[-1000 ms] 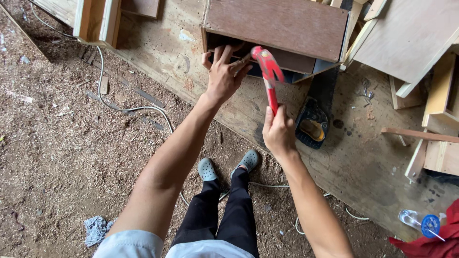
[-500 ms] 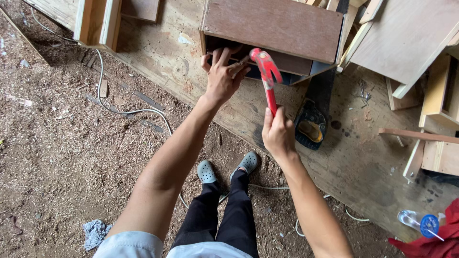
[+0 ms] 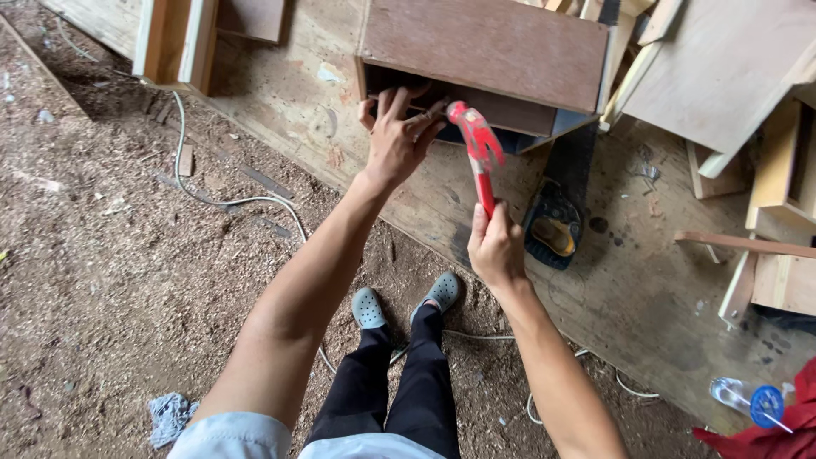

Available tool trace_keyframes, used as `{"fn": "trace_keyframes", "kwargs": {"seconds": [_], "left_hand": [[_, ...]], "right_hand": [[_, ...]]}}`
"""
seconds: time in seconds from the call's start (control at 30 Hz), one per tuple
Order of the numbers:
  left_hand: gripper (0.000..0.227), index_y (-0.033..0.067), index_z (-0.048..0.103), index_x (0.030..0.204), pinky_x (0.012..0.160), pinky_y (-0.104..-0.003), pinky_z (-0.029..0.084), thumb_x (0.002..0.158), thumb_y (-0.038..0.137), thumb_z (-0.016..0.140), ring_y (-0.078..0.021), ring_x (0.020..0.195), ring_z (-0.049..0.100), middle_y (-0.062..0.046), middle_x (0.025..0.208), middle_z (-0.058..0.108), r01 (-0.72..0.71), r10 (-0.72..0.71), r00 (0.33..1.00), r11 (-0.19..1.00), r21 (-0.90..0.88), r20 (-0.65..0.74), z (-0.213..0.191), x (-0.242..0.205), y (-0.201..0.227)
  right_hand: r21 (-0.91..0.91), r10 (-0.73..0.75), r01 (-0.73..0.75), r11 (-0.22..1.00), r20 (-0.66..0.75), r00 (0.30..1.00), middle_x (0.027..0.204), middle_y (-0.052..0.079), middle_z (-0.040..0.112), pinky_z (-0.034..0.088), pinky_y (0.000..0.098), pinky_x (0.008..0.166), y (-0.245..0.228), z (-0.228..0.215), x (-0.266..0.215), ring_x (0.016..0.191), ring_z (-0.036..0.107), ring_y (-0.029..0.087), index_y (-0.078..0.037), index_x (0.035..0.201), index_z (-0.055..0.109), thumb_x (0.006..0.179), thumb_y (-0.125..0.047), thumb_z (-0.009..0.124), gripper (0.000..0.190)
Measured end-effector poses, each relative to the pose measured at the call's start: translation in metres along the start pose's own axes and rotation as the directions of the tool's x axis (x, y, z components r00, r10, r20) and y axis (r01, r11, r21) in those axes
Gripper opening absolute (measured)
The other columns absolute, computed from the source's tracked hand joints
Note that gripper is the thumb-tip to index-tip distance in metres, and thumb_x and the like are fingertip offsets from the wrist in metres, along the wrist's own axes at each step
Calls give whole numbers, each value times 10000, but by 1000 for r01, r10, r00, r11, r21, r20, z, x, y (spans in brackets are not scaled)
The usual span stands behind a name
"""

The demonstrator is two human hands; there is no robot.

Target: The person assembles a small wooden box by hammering nails into the frame and attaching a lid. They repeatedly reposition the box and use a hammer to secure the pieces together on a workbench.

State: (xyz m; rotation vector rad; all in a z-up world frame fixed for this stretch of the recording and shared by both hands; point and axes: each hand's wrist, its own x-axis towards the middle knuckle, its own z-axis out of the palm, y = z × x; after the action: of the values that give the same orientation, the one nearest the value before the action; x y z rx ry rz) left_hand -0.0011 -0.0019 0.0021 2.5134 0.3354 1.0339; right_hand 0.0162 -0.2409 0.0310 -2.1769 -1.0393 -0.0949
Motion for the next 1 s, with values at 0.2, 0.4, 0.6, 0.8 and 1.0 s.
{"fn": "trace_keyframes", "kwargs": {"seconds": [0.2, 0.4, 0.6, 0.8, 1.0], "left_hand": [[286, 294, 772, 1242, 1035, -527, 223, 977, 394, 735, -258, 1238, 514, -48, 1311, 613, 34, -34, 999, 999, 26, -1, 3, -4, 1], [318, 295, 765, 1298, 1015, -525, 225, 992, 373, 725, -257, 1188, 517, -55, 1266, 611, 16, -18, 999, 999, 38, 45, 3, -2, -1], [292, 298, 760, 1277, 1035, -494, 225, 995, 370, 728, -247, 1218, 514, -39, 1378, 616, 6, -6, 1000, 1000, -16, 18, 2, -4, 2], [292, 266, 760, 1250, 1022, -508, 225, 977, 368, 744, -258, 1231, 523, -47, 1331, 632, 19, -19, 999, 1000, 2, 31, -2, -2, 3], [319, 279, 773, 1266, 1028, -512, 223, 951, 329, 767, -267, 1217, 525, -65, 1306, 630, 30, -31, 1000, 999, -19, -5, 2, -2, 5]], "right_hand": [[31, 109, -111, 993, 74, 991, 523, 65, 563, 409, 330, 292, 13, 8, -2, 364, 552, 187, 18, 1003, 558, 1125, -172, 473, 240], [32, 124, -126, 992, 51, 991, 564, 94, 592, 428, 369, 324, 18, 12, -10, 395, 577, 236, 6, 1016, 569, 1116, -163, 499, 209], [18, 11, -10, 1000, -30, 999, 624, 158, 612, 440, 426, 406, 9, 9, -8, 498, 630, 327, 18, 1027, 557, 1111, -172, 524, 210], [11, 70, -70, 997, -11, 997, 584, 155, 601, 435, 427, 384, 2, 4, 5, 462, 629, 320, 13, 1008, 557, 1108, -183, 509, 225], [27, 82, -83, 996, 28, 996, 529, 114, 582, 422, 394, 329, 2, 4, 5, 409, 612, 274, -3, 949, 546, 1107, -192, 505, 249]]}}
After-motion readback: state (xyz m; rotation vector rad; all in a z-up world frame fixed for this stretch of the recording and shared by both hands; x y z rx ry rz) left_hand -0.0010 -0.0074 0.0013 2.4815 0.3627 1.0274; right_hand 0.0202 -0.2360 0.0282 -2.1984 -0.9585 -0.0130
